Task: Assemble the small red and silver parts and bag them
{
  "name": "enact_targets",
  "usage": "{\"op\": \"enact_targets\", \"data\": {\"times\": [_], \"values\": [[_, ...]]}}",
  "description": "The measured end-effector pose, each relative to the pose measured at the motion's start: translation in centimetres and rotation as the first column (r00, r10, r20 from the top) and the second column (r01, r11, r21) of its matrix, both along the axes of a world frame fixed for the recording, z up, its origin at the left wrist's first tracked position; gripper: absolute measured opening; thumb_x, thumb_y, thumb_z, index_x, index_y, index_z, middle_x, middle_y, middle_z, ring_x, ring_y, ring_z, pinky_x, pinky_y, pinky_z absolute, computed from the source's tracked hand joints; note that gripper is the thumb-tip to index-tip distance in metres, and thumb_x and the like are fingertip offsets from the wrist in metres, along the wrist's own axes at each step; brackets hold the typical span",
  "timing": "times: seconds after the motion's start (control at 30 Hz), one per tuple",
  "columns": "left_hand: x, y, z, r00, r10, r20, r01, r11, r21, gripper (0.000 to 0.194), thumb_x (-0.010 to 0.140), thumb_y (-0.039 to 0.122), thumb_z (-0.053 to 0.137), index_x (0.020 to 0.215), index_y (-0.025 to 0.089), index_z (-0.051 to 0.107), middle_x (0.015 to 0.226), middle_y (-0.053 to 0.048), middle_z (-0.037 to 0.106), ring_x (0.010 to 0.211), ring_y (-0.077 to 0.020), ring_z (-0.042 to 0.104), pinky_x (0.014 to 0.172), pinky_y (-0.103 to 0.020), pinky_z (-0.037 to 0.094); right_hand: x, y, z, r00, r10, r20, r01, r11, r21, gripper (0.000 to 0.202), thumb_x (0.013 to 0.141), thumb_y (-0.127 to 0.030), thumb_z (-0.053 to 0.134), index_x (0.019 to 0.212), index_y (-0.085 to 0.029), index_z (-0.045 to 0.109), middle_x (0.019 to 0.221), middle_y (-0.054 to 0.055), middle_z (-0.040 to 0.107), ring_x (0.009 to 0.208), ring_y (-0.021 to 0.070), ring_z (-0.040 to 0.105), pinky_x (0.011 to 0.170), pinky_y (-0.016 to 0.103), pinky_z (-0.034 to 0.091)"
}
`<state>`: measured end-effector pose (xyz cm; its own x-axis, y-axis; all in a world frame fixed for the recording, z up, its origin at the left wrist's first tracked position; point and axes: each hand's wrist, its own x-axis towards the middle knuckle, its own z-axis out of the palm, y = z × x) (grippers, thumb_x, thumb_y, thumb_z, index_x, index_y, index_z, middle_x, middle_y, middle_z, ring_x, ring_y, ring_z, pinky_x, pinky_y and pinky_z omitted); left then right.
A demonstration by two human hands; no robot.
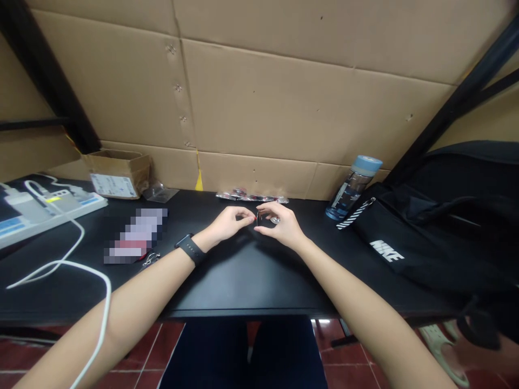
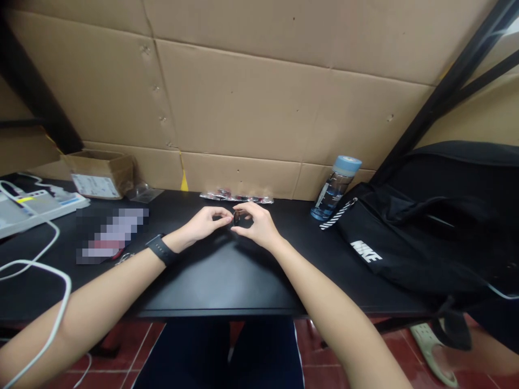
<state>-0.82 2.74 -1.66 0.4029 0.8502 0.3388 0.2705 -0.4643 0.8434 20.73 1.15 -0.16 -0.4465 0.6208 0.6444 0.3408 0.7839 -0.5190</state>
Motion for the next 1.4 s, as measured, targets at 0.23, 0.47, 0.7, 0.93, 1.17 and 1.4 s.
{"op": "enact_targets", "data": {"times": [0.23, 0.47, 0.7, 0.93, 1.17, 1.4], "values": [[0.8, -0.3, -0.3, 1.0, -0.024, 0.002, 0.024, 1.0, 0.013, 0.03, 0.089, 0.044, 0.06, 0.089, 0.016, 0.07, 0.091, -0.006, 0.074, 0.086, -0.0214, 0.067, 0.083, -0.033, 0.049, -0.3, -0.2, -0.1, 1.0, 0.0, 0.016, -0.001, 1.0, 0.016, 0.05, 0.076, -0.032, 0.082, 0.122, -0.025, 0.064, 0.116, 0.007, 0.07, 0.102, 0.0234, 0.07, 0.082, 0.035, 0.059], [0.8, -0.5, -0.2, 0.999, -0.036, -0.009, 0.036, 0.999, 0.018, 0.03, 0.091, 0.045, 0.056, 0.089, 0.017, 0.068, 0.091, -0.005, 0.074, 0.087, -0.0208, 0.066, 0.085, -0.033, 0.05, -0.4, -0.3, 0.1, 1.0, -0.007, 0.014, 0.008, 0.999, -0.048, 0.049, 0.075, -0.035, 0.083, 0.119, -0.025, 0.065, 0.116, 0.008, 0.071, 0.104, 0.0256, 0.07, 0.084, 0.037, 0.059], [0.7, -1.0, 0.3, 0.983, 0.108, -0.15, -0.093, 0.99, 0.108, 0.026, 0.091, 0.04, 0.055, 0.093, 0.019, 0.071, 0.093, -0.002, 0.076, 0.084, -0.0197, 0.066, 0.082, -0.031, 0.048, -0.6, -0.3, -0.3, 0.998, -0.011, -0.064, 0.005, 0.995, -0.103, 0.05, 0.072, -0.035, 0.086, 0.116, -0.025, 0.067, 0.112, 0.007, 0.072, 0.103, 0.0259, 0.071, 0.084, 0.037, 0.058], [1.0, -2.6, 1.7, 0.928, 0.267, -0.259, -0.187, 0.937, 0.295, 0.019, 0.094, 0.035, 0.054, 0.094, 0.023, 0.07, 0.101, -0.002, 0.075, 0.095, -0.0228, 0.065, 0.086, -0.036, 0.039, -1.1, -0.5, -0.7, 0.963, -0.038, -0.267, -0.047, 0.952, -0.304, 0.052, 0.065, -0.037, 0.09, 0.109, -0.021, 0.066, 0.109, 0.007, 0.071, 0.098, 0.0246, 0.073, 0.082, 0.034, 0.06], [0.9, -2.9, 2.0, 0.896, 0.313, -0.314, -0.145, 0.877, 0.458, 0.015, 0.095, 0.027, 0.053, 0.091, 0.021, 0.066, 0.102, -0.005, 0.074, 0.107, -0.0253, 0.059, 0.089, -0.041, 0.028, -1.6, -0.9, -0.6, 0.919, -0.067, -0.39, -0.134, 0.875, -0.465, 0.055, 0.062, -0.036, 0.092, 0.108, -0.021, 0.065, 0.106, 0.006, 0.068, 0.09, 0.0214, 0.074, 0.079, 0.034, 0.065], [0.9, -3.2, 1.9, 0.873, 0.367, -0.322, -0.135, 0.815, 0.564, 0.016, 0.098, 0.028, 0.05, 0.093, 0.022, 0.065, 0.101, -0.007, 0.073, 0.108, -0.0267, 0.056, 0.093, -0.045, 0.025, -1.7, -0.8, -0.6, 0.879, -0.074, -0.471, -0.231, 0.798, -0.557, 0.055, 0.064, -0.036, 0.09, 0.11, -0.021, 0.064, 0.095, 0.002, 0.068, 0.076, 0.018, 0.072, 0.054, 0.028, 0.065]]}}
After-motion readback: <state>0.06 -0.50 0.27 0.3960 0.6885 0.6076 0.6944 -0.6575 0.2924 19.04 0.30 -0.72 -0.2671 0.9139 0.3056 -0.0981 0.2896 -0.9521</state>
